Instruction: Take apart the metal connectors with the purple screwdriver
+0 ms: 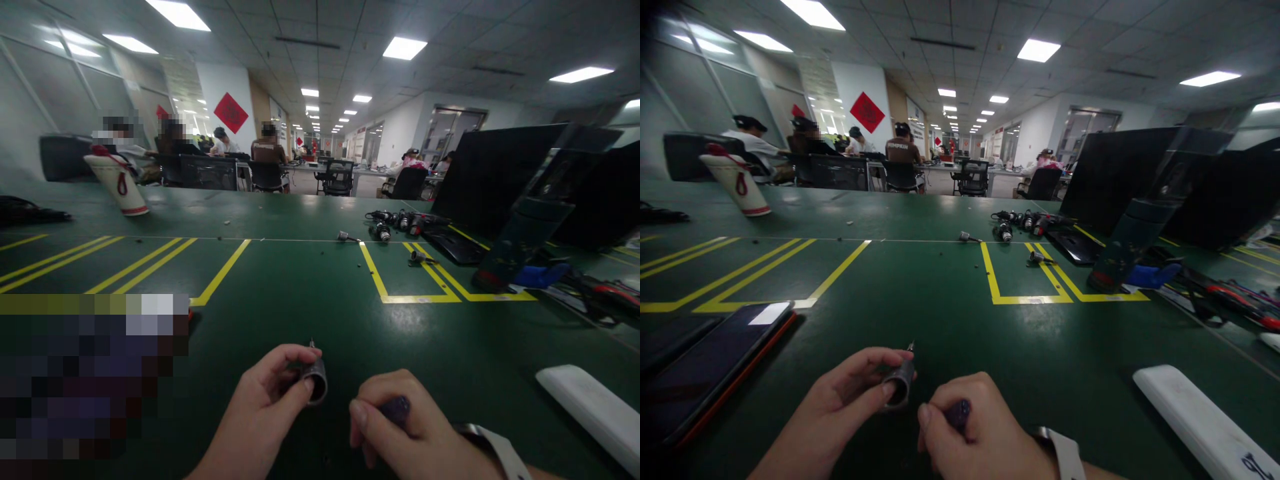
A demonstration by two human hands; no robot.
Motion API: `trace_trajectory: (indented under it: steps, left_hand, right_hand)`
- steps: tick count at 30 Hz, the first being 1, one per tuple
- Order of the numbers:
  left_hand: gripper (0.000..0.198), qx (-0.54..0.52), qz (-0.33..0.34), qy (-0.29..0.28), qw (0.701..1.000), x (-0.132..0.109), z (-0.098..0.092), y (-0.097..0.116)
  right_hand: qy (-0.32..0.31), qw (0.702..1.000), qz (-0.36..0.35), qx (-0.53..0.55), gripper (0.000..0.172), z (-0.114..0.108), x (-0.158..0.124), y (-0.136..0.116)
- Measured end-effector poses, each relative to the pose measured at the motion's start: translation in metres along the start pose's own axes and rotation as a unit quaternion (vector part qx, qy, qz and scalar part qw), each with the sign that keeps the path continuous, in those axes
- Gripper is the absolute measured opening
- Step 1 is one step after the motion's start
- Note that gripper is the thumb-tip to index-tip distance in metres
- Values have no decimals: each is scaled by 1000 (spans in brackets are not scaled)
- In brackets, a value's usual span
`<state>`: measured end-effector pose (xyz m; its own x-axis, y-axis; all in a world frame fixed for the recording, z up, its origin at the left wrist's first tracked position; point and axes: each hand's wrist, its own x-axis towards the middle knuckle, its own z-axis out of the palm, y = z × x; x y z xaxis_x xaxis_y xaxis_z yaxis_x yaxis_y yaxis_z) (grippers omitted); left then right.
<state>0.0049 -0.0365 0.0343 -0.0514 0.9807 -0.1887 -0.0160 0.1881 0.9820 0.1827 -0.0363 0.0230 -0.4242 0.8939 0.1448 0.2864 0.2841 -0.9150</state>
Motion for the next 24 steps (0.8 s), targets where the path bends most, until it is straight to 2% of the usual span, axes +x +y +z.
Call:
trace_trajectory:
  steps: [3,5,8,10,12,13,15,17,18,20,22,24]
  left_hand:
    - [21,-44,-13,21,999,2,-2,8]
    - [24,-61,-12,38,997,4,-3,12]
    - [27,-73,-9,57,996,6,-7,16]
    - [28,-75,-12,59,995,7,-8,17]
    - [30,-72,-18,62,995,7,-9,18]
    - [30,-68,-21,64,995,8,-9,18]
    - [31,-56,-19,69,996,7,-7,17]
    - [32,-48,-11,70,996,7,-5,16]
    - [32,-45,-7,65,997,6,-4,15]
    - [32,-42,1,53,998,5,-3,13]
    - [32,-35,7,42,998,5,-3,10]
    - [31,-24,13,35,999,5,-4,8]
  right_hand:
    - [-1,985,132,107,36,6,5,8]
    - [-2,964,183,192,41,10,11,11]
    - [30,924,224,310,40,12,17,12]
    - [49,904,219,363,38,9,19,9]
    - [53,909,168,377,36,4,17,5]
    - [51,924,119,359,34,0,16,3]
    - [40,966,-10,257,30,-7,13,-3]
    - [27,982,-158,99,21,-12,10,-9]
    - [23,974,-222,26,17,-14,9,-11]
    - [20,946,-312,-80,20,-14,8,-14]
    - [23,926,-352,-135,23,-12,7,-14]
    - [27,917,-361,-169,22,-8,7,-12]
